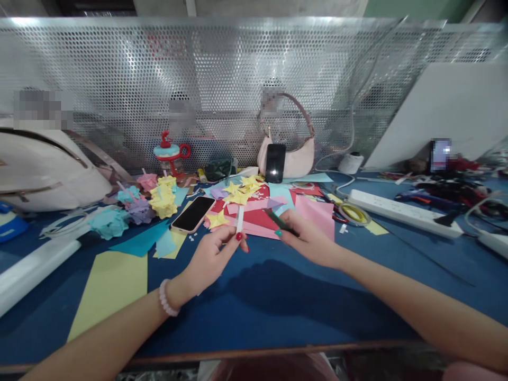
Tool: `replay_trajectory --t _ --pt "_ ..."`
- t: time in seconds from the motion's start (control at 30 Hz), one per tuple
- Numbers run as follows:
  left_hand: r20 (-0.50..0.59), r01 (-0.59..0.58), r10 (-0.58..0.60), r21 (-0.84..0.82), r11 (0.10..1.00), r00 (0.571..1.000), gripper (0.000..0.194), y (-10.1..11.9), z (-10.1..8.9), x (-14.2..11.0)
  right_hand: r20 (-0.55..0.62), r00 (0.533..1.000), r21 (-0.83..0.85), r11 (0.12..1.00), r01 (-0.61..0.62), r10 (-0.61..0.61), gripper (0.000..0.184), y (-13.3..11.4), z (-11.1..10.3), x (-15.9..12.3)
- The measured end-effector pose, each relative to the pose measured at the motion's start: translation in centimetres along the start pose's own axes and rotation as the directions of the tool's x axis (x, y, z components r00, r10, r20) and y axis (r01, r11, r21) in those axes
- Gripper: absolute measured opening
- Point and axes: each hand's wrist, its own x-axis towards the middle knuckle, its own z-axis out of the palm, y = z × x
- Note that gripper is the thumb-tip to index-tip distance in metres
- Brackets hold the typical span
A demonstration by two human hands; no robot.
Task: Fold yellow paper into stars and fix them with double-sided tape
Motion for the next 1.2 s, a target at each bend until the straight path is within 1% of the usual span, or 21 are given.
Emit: replay_trajectory --t 0.07,0.13,0.27,0.4,0.67,1.0,1.1,1.2 --pt "-0.053 -0.015 0.022 0.143 0.990 0.998 0.028 -0.2 0.0 0.0 0.009 1.000 -0.113 0.994 -0.002 0.003 0.005 -0.4 0.3 -0.3" --pt "-0.084 -0.038 0.058 0.224 0.974 0.995 0.027 -0.3 -0.1 -0.1 0.025 1.000 -0.186 0.982 0.007 -0.003 0.009 -0.8 0.7 -0.6" --pt "-0.121 -0.100 0.142 0.304 0.947 0.983 0.026 -0.4 -0.1 -0.3 0.068 0.995 -0.341 0.935 0.093 -0.074 0.022 -1.1 1.2 -0.9" --pt "-0.118 -0.118 0.168 0.347 0.931 0.979 0.026 -0.2 0.0 -0.3 0.049 0.990 -0.466 0.874 0.139 -0.131 0.026 -0.9 1.3 -0.9" --pt "-0.114 -0.141 0.199 0.385 0.912 0.973 0.026 -0.4 0.1 -0.3 0.037 0.989 -0.543 0.827 0.142 -0.146 0.026 -1.1 1.3 -0.9" --pt "-0.108 -0.132 0.194 0.420 0.898 0.975 0.028 -0.4 0.1 -0.4 0.044 0.991 -0.611 0.782 0.125 -0.125 0.026 -1.2 1.5 -1.0" --pt "-0.098 -0.134 0.198 0.451 0.882 0.975 0.029 -0.6 0.2 -0.4 0.053 0.991 -0.656 0.744 0.126 -0.121 0.026 -1.2 1.5 -1.0" --pt "-0.084 -0.160 0.244 0.548 0.821 0.966 0.030 -0.9 0.1 -0.4 0.060 0.988 -0.729 0.670 0.140 -0.142 0.028 -1.3 1.5 -1.1"
